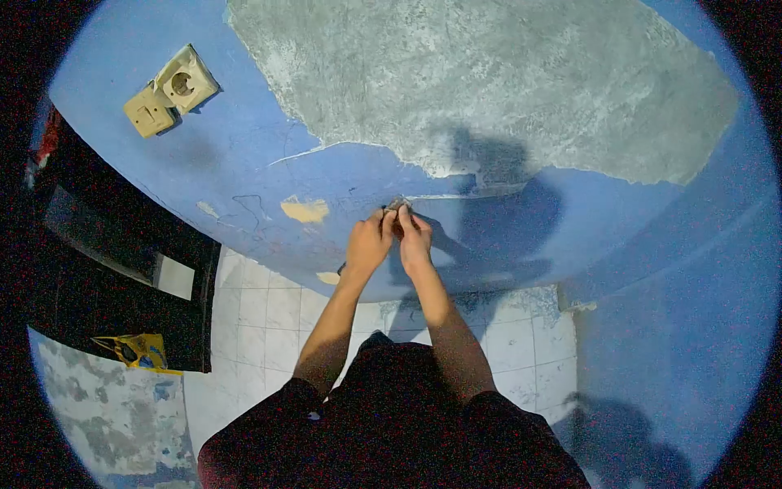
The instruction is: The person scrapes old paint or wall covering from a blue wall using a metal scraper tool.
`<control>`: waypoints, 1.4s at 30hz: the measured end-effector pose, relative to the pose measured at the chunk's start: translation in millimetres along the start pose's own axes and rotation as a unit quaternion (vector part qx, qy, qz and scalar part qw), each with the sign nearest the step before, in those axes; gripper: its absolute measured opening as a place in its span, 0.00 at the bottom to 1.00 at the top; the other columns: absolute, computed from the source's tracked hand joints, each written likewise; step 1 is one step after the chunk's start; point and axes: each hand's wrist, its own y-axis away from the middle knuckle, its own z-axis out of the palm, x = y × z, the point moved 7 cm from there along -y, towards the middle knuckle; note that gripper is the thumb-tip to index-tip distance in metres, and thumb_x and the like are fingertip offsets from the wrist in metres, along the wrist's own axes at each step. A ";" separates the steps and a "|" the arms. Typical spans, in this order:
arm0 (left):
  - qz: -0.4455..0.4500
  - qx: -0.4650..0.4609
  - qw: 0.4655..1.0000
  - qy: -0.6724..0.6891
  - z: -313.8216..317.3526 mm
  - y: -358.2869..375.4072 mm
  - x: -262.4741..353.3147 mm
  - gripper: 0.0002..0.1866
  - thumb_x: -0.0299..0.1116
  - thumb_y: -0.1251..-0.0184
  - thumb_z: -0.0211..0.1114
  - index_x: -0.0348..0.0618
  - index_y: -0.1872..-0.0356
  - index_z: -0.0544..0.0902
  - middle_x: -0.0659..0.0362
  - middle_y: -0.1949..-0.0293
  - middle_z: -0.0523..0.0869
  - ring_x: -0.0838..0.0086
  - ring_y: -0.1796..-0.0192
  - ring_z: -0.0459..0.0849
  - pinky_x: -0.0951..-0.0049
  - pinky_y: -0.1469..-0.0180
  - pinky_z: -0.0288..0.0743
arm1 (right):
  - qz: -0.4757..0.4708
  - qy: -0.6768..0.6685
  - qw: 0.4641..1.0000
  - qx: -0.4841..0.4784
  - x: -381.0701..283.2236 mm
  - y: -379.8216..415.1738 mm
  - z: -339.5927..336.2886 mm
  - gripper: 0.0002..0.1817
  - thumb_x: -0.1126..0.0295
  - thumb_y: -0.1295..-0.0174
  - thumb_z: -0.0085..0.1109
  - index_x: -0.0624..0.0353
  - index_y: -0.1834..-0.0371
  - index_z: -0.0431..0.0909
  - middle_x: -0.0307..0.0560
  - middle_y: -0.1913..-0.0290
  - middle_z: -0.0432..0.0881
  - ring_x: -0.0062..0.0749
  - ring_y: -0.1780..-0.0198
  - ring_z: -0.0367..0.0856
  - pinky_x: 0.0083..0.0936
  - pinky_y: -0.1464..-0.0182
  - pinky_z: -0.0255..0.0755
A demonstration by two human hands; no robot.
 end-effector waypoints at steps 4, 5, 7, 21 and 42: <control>0.033 -0.027 0.995 -0.095 -1.8 -9.5 6.0 0.18 0.45 0.27 0.52 0.40 0.64 0.80 0.39 0.76 0.83 0.41 0.70 0.83 0.47 0.68 0.77 | 0.093 0.170 0.981 0.008 9.1 16.4 -33.6 0.22 0.54 0.33 0.59 0.67 0.55 0.81 0.49 0.59 0.85 0.32 0.57 0.84 0.27 0.52 0.77; 0.036 -0.030 0.994 -0.097 -3.5 -7.8 6.3 0.18 0.45 0.27 0.52 0.40 0.64 0.80 0.39 0.76 0.83 0.41 0.70 0.83 0.47 0.68 0.77 | 0.092 0.167 0.982 0.010 8.4 20.3 -42.4 0.22 0.54 0.33 0.59 0.67 0.55 0.81 0.49 0.59 0.85 0.32 0.57 0.84 0.27 0.52 0.77; 0.041 -0.033 0.990 -0.130 -7.4 -9.7 12.7 0.18 0.45 0.27 0.52 0.40 0.64 0.79 0.39 0.77 0.83 0.42 0.71 0.83 0.47 0.69 0.77 | 0.098 0.187 0.978 -0.004 0.2 24.0 -52.4 0.26 0.51 0.34 0.59 0.69 0.52 0.80 0.54 0.57 0.86 0.35 0.55 0.85 0.29 0.52 0.78; 0.004 -0.057 0.998 0.011 28.3 13.5 33.6 0.18 0.43 0.26 0.53 0.35 0.65 0.79 0.45 0.79 0.83 0.56 0.77 0.85 0.58 0.76 0.76 | 0.056 0.183 0.981 -0.014 -31.6 37.5 -46.9 0.25 0.50 0.31 0.55 0.64 0.52 0.79 0.47 0.60 0.83 0.32 0.59 0.83 0.28 0.56 0.77; -0.003 0.017 0.995 0.093 26.2 20.8 43.5 0.11 0.30 0.35 0.57 0.30 0.60 0.70 0.33 0.72 0.81 0.37 0.67 0.81 0.44 0.67 0.71 | -0.381 0.547 0.741 0.073 -162.9 43.2 86.6 0.14 0.66 0.31 0.52 0.65 0.71 0.73 0.59 0.76 0.79 0.59 0.74 0.79 0.46 0.74 0.69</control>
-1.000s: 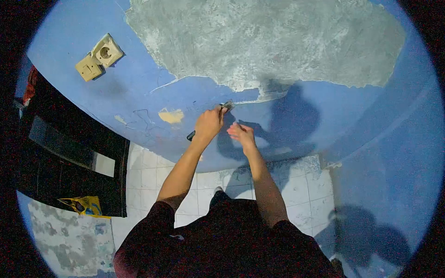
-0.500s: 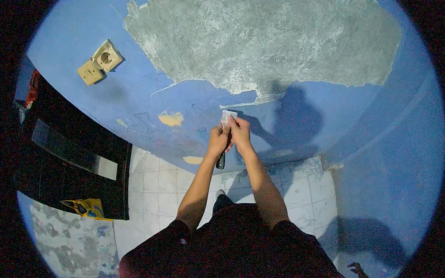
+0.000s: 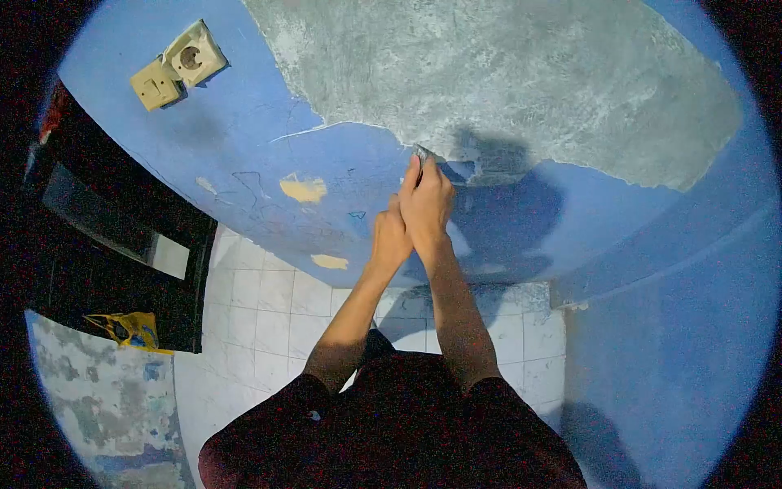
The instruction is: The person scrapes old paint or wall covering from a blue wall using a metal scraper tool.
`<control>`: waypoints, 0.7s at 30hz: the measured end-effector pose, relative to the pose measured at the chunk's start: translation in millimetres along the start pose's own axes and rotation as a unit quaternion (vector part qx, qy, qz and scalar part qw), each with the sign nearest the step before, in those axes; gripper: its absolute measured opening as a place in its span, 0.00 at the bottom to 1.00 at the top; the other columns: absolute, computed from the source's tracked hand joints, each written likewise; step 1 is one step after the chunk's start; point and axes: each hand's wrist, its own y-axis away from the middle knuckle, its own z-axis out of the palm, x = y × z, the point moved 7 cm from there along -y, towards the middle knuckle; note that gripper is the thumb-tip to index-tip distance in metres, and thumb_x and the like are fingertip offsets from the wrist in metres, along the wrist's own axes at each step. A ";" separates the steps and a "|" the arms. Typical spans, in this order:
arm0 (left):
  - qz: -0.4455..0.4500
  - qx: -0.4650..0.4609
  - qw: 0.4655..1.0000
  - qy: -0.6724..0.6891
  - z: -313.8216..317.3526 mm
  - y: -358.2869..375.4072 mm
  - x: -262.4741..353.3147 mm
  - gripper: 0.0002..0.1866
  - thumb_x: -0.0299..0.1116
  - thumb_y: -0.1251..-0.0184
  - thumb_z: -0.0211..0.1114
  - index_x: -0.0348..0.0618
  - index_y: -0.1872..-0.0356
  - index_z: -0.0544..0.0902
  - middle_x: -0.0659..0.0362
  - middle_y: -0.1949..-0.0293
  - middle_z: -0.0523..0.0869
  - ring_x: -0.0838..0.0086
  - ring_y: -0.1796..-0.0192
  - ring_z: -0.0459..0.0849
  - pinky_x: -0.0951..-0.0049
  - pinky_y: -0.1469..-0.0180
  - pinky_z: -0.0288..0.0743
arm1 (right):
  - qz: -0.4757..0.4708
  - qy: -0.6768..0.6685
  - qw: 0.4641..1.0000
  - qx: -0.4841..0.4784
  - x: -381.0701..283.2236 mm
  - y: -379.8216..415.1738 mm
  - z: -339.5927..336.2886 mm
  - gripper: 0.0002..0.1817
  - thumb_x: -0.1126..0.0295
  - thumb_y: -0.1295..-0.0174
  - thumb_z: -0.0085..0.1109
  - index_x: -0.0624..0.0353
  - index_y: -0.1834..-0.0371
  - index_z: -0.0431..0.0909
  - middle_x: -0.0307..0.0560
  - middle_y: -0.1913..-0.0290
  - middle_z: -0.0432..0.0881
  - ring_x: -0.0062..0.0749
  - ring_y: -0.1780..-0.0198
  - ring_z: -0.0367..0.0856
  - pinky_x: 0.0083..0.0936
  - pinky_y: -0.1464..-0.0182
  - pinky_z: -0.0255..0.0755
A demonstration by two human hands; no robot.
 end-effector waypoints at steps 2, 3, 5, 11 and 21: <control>0.049 -0.002 0.999 0.001 16.2 2.0 -17.9 0.15 0.31 0.37 0.60 0.26 0.58 0.72 0.34 0.72 0.82 0.39 0.66 0.82 0.47 0.65 0.74 | -0.012 0.021 1.000 0.009 0.0 3.1 5.3 0.13 0.66 0.32 0.52 0.64 0.71 0.73 0.59 0.76 0.78 0.59 0.74 0.78 0.46 0.74 0.69; 0.043 -0.002 0.999 0.005 16.1 2.5 -16.6 0.15 0.31 0.37 0.60 0.26 0.58 0.72 0.34 0.72 0.82 0.39 0.66 0.82 0.47 0.65 0.74 | -0.034 0.039 0.998 0.025 -1.7 5.4 7.8 0.12 0.68 0.32 0.52 0.64 0.72 0.72 0.58 0.77 0.77 0.57 0.76 0.78 0.43 0.75 0.68; 0.023 -0.032 0.999 0.017 17.2 2.7 -15.5 0.16 0.32 0.40 0.63 0.27 0.58 0.76 0.36 0.71 0.83 0.41 0.64 0.83 0.49 0.63 0.76 | -0.057 0.057 0.996 0.037 -1.3 10.2 15.3 0.11 0.70 0.33 0.53 0.65 0.73 0.72 0.58 0.79 0.76 0.55 0.77 0.77 0.41 0.76 0.67; 0.004 0.041 0.989 0.144 22.9 24.2 -45.5 0.16 0.36 0.42 0.65 0.37 0.55 0.82 0.40 0.63 0.85 0.44 0.61 0.85 0.52 0.58 0.77 | -0.072 0.105 0.991 0.036 20.2 44.2 43.2 0.10 0.72 0.34 0.53 0.64 0.72 0.72 0.58 0.75 0.77 0.57 0.75 0.78 0.45 0.75 0.68; -0.013 -0.044 0.999 -0.024 15.5 21.5 -11.9 0.16 0.35 0.42 0.64 0.36 0.55 0.82 0.39 0.60 0.85 0.44 0.60 0.84 0.52 0.57 0.78 | -0.081 0.082 0.993 0.035 -0.7 27.3 15.1 0.12 0.70 0.34 0.54 0.61 0.75 0.71 0.54 0.77 0.76 0.54 0.77 0.78 0.44 0.77 0.68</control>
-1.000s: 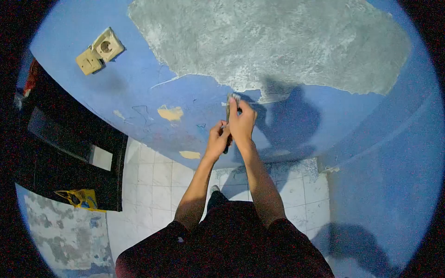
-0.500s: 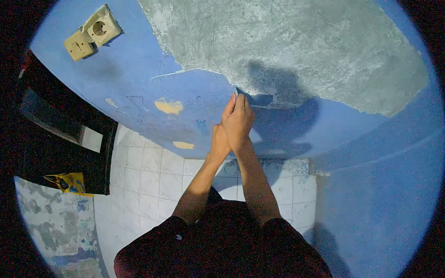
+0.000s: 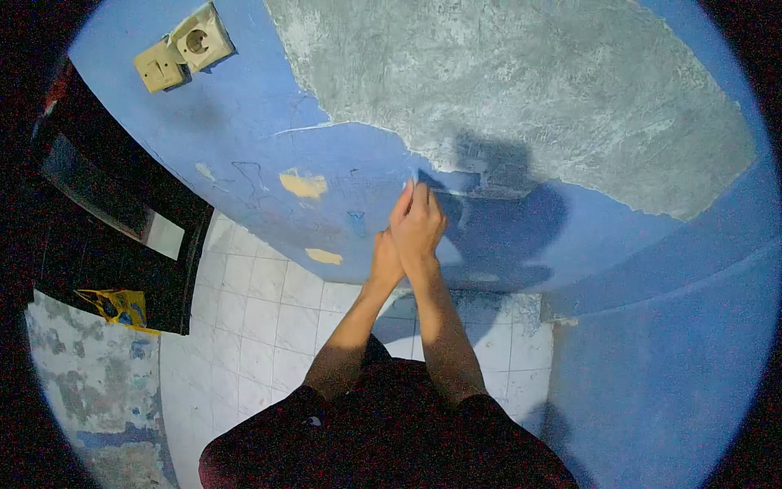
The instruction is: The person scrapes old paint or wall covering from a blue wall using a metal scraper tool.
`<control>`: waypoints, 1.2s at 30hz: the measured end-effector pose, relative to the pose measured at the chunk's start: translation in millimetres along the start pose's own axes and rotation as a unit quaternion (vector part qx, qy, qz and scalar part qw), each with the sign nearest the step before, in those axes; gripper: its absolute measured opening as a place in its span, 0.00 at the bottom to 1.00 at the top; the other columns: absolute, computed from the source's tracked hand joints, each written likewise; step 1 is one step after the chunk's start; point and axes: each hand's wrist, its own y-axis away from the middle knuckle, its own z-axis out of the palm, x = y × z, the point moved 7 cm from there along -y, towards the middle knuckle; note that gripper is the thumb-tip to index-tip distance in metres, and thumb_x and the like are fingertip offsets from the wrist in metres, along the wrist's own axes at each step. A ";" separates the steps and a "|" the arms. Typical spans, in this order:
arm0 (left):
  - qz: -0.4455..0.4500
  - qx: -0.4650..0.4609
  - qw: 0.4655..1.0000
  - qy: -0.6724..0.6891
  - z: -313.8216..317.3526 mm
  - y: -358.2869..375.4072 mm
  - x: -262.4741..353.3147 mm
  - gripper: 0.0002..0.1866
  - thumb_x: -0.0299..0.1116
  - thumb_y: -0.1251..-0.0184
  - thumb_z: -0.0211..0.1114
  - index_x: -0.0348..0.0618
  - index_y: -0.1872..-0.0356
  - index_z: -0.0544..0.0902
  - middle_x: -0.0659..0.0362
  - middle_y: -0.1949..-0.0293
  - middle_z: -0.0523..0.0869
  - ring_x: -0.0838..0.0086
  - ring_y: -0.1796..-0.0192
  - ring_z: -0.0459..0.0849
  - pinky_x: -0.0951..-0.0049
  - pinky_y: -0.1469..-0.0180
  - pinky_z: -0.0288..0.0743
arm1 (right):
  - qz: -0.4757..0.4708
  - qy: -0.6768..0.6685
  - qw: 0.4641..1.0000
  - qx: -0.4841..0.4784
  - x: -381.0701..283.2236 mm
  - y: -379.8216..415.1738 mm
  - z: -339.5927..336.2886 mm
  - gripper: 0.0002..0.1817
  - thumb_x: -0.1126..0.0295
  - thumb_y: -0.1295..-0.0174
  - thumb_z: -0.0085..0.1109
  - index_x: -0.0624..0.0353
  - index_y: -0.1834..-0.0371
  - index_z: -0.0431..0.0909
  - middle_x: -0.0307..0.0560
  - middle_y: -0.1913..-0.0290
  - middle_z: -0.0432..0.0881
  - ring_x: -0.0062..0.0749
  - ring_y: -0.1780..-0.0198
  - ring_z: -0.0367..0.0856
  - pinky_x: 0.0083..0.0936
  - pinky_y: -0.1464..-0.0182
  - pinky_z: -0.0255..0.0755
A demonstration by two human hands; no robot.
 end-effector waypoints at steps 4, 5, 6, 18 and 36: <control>0.065 0.043 0.997 0.006 3.4 -12.3 2.5 0.13 0.37 0.44 0.65 0.37 0.63 0.82 0.42 0.66 0.86 0.48 0.65 0.85 0.54 0.64 0.77 | -0.007 -0.007 1.000 0.011 -4.3 -15.4 -4.9 0.11 0.71 0.34 0.55 0.61 0.75 0.71 0.53 0.78 0.74 0.51 0.79 0.76 0.41 0.79 0.65; 0.070 0.037 0.997 -0.006 10.3 -18.7 -4.9 0.14 0.37 0.45 0.66 0.36 0.62 0.82 0.42 0.65 0.86 0.48 0.65 0.85 0.54 0.64 0.77 | -0.013 0.004 1.000 0.026 -4.2 -18.6 -3.5 0.11 0.71 0.34 0.55 0.61 0.75 0.71 0.53 0.78 0.74 0.51 0.79 0.76 0.41 0.79 0.66; 0.084 0.040 0.996 -0.008 7.0 -23.7 0.4 0.14 0.37 0.45 0.66 0.36 0.62 0.82 0.42 0.65 0.86 0.48 0.65 0.85 0.54 0.64 0.77 | -0.006 0.024 1.000 0.012 1.3 -11.3 4.4 0.11 0.71 0.35 0.55 0.61 0.75 0.71 0.53 0.78 0.75 0.50 0.78 0.77 0.41 0.79 0.66; 0.019 -0.002 0.999 0.037 -6.5 -18.0 9.7 0.18 0.38 0.41 0.65 0.39 0.53 0.81 0.43 0.62 0.86 0.47 0.60 0.85 0.55 0.57 0.78 | 0.002 -0.022 0.998 0.051 -3.0 -7.8 -11.1 0.13 0.73 0.37 0.57 0.61 0.79 0.69 0.54 0.82 0.73 0.52 0.81 0.75 0.42 0.80 0.65; -0.014 0.034 0.998 0.043 6.2 23.9 -10.4 0.18 0.38 0.40 0.64 0.38 0.53 0.81 0.42 0.61 0.86 0.44 0.61 0.85 0.50 0.58 0.77 | 0.012 -0.018 0.999 -0.027 6.3 23.1 -3.8 0.12 0.73 0.37 0.57 0.61 0.78 0.70 0.54 0.82 0.74 0.53 0.80 0.75 0.42 0.78 0.66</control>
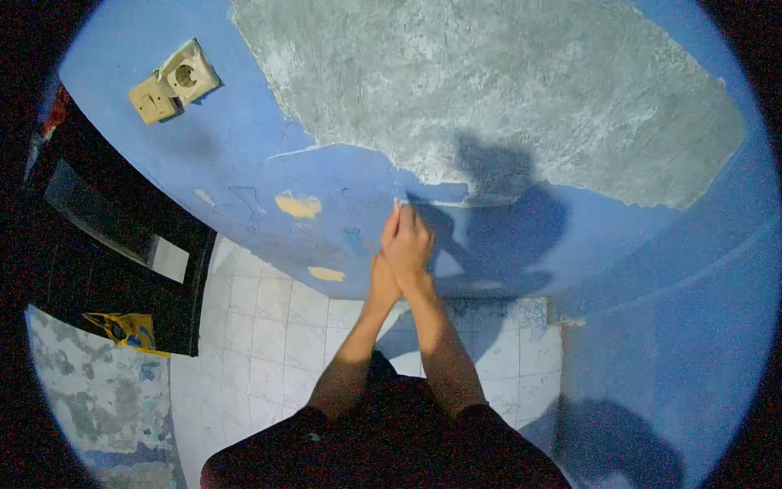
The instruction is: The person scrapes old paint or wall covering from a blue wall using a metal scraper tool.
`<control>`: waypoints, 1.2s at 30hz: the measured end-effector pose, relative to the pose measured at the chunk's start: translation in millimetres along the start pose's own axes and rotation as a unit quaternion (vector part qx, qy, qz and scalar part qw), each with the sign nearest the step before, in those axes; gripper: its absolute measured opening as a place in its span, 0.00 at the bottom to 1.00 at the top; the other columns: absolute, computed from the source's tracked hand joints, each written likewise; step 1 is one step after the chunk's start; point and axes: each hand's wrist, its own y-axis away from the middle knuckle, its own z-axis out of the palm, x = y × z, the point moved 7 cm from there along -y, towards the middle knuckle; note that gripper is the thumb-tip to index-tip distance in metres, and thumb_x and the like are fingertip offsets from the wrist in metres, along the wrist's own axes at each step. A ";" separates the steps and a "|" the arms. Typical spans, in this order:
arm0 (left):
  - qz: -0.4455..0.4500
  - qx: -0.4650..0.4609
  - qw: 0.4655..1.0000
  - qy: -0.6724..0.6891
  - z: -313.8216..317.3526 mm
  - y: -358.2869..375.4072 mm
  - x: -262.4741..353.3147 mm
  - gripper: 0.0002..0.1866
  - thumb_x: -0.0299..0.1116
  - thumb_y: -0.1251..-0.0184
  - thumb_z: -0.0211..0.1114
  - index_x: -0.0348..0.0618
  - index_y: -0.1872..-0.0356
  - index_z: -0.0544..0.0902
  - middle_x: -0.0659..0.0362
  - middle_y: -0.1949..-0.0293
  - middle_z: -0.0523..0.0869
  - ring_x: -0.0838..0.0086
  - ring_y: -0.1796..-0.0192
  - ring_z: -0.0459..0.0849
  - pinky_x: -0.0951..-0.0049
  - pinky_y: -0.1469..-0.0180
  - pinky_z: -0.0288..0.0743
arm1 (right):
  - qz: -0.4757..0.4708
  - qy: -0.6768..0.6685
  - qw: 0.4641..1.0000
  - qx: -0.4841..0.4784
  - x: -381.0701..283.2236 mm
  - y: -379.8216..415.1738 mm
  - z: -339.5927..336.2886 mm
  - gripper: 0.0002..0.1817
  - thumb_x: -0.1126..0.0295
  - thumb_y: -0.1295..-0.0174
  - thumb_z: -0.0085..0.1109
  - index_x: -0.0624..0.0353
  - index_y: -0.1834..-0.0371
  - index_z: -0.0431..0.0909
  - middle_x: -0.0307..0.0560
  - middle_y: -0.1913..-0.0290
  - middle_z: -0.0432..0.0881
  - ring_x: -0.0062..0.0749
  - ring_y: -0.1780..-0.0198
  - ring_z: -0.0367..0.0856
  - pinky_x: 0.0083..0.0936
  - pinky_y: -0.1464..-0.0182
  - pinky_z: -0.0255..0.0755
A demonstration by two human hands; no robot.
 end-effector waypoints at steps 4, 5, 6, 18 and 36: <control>0.056 -0.017 0.998 -0.013 -6.4 -34.7 29.4 0.13 0.36 0.42 0.65 0.38 0.61 0.83 0.42 0.68 0.86 0.48 0.64 0.86 0.55 0.63 0.76 | -0.024 -0.016 0.999 0.044 -6.2 -39.5 -3.4 0.11 0.72 0.37 0.57 0.60 0.78 0.71 0.53 0.81 0.75 0.52 0.80 0.76 0.43 0.78 0.68; 0.031 -0.042 0.998 -0.022 -2.6 -39.5 25.2 0.12 0.35 0.42 0.64 0.38 0.61 0.83 0.41 0.67 0.86 0.48 0.64 0.86 0.55 0.63 0.77 | -0.036 -0.014 0.998 0.052 -5.2 -42.4 1.0 0.11 0.71 0.37 0.57 0.60 0.78 0.71 0.53 0.81 0.75 0.52 0.80 0.76 0.43 0.78 0.68; 0.037 -0.039 0.998 -0.024 -2.2 -40.2 23.1 0.12 0.35 0.42 0.64 0.38 0.61 0.83 0.41 0.67 0.86 0.48 0.64 0.86 0.55 0.63 0.77 | -0.039 -0.016 0.997 0.058 -2.9 -39.4 6.4 0.11 0.71 0.37 0.57 0.60 0.78 0.71 0.53 0.81 0.75 0.52 0.80 0.76 0.43 0.78 0.68; 0.008 -0.012 1.000 0.022 -7.3 -24.6 20.1 0.18 0.38 0.41 0.64 0.38 0.53 0.82 0.40 0.62 0.86 0.45 0.57 0.85 0.53 0.56 0.77 | -0.013 -0.008 0.999 0.035 -5.1 -28.8 -4.7 0.14 0.72 0.36 0.56 0.61 0.80 0.69 0.53 0.82 0.73 0.53 0.80 0.74 0.44 0.77 0.65; 0.022 -0.022 0.999 0.037 -22.5 -37.6 34.9 0.16 0.37 0.41 0.65 0.36 0.57 0.82 0.40 0.62 0.86 0.45 0.58 0.85 0.55 0.58 0.77 | -0.008 -0.055 0.997 0.057 -10.1 -45.2 -9.1 0.12 0.74 0.38 0.59 0.61 0.79 0.70 0.53 0.82 0.72 0.51 0.81 0.74 0.40 0.80 0.65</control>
